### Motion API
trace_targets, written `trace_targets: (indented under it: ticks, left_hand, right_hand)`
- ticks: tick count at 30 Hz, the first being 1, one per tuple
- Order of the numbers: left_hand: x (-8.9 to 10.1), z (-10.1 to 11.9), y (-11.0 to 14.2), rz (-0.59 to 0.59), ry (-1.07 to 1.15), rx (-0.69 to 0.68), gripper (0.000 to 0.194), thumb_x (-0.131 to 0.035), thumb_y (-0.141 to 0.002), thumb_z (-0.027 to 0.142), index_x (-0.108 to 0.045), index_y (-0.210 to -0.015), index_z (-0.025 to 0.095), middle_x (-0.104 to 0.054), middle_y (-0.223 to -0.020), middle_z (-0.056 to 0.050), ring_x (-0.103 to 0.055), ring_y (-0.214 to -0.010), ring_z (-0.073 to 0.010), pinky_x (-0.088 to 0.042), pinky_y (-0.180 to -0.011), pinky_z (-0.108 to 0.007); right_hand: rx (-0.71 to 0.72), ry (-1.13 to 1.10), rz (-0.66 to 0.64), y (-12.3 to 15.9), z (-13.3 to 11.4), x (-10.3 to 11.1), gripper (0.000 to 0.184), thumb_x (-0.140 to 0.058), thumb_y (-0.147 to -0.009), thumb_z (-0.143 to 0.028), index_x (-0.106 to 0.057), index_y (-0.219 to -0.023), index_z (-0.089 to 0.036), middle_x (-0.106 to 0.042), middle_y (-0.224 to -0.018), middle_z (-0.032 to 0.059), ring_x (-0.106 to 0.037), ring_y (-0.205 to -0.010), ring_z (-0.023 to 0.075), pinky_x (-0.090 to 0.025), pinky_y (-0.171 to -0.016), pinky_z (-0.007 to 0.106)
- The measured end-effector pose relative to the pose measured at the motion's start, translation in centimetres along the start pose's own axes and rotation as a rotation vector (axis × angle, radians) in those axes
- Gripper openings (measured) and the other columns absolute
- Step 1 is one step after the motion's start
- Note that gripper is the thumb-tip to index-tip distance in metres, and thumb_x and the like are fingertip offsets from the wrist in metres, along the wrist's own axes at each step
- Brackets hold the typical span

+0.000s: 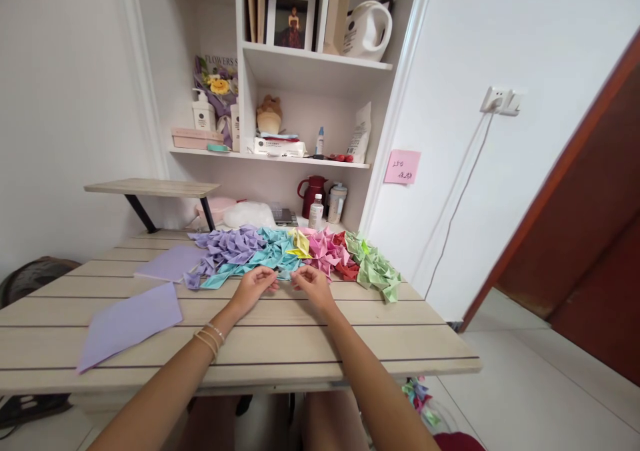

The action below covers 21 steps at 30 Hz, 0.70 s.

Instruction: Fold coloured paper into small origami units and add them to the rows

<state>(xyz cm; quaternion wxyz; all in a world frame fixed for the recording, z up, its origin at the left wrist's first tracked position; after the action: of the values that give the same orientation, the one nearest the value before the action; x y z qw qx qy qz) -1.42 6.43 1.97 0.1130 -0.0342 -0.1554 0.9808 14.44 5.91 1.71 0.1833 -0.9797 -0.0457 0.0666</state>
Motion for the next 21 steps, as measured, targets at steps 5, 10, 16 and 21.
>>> trace_targets:
  ticks: [5,10,16,21]
  left_hand:
    - [-0.5,0.6,0.2,-0.034,-0.016,-0.017,0.027,-0.069,-0.064,0.036,-0.066,-0.078,0.013,-0.069,-0.07,-0.005,-0.065,-0.065,-0.0185,-0.053,-0.063,-0.031]
    - [-0.3,0.7,0.1,0.003,-0.021,-0.018,0.028,-0.067,-0.065,0.04,-0.066,-0.075,0.013,-0.07,-0.067,-0.006,-0.066,-0.065,-0.0208,-0.053,-0.067,-0.034]
    - [-0.5,0.2,0.1,-0.046,0.015,-0.03,0.036,-0.068,-0.066,0.032,-0.056,-0.096,0.016,-0.067,-0.068,-0.002,-0.066,-0.062,-0.0179,-0.052,-0.06,-0.029]
    - [-1.5,-1.2,0.5,-0.18,-0.026,0.092,0.047,-0.066,-0.068,0.035,-0.05,-0.108,0.016,-0.065,-0.059,-0.001,-0.065,-0.054,-0.0162,-0.051,-0.054,-0.026]
  right_hand:
    - [0.019,-0.018,-0.024,-0.1,-0.3,-0.2,0.032,-0.07,-0.062,-0.044,-0.061,-0.074,-0.017,-0.062,-0.061,0.0005,-0.06,-0.057,0.015,-0.048,-0.057,0.027]
    - [0.021,-0.036,-0.05,-0.1,-0.2,-0.5,0.032,-0.071,-0.06,-0.044,-0.061,-0.074,-0.016,-0.063,-0.062,0.0015,-0.06,-0.058,0.0156,-0.049,-0.059,0.028]
    - [0.021,-0.058,-0.016,-0.2,0.2,-0.3,0.037,-0.07,-0.062,-0.044,-0.06,-0.085,-0.017,-0.063,-0.062,0.0009,-0.06,-0.057,0.0153,-0.05,-0.059,0.03]
    - [0.019,-0.021,-0.025,-0.1,0.0,-0.3,0.032,-0.071,-0.061,-0.04,-0.066,-0.081,-0.015,-0.063,-0.061,0.0022,-0.058,-0.055,0.0144,-0.049,-0.057,0.028]
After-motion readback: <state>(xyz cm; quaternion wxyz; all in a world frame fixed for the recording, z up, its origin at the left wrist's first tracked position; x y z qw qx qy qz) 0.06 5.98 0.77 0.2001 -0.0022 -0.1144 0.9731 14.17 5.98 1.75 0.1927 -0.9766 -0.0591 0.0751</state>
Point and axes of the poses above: each hand's wrist, its own y-axis away from the middle knuckle, its own x-axis out of the back of the hand, z = x × y, the point moved 7 cm from there along -y, towards the middle knuckle
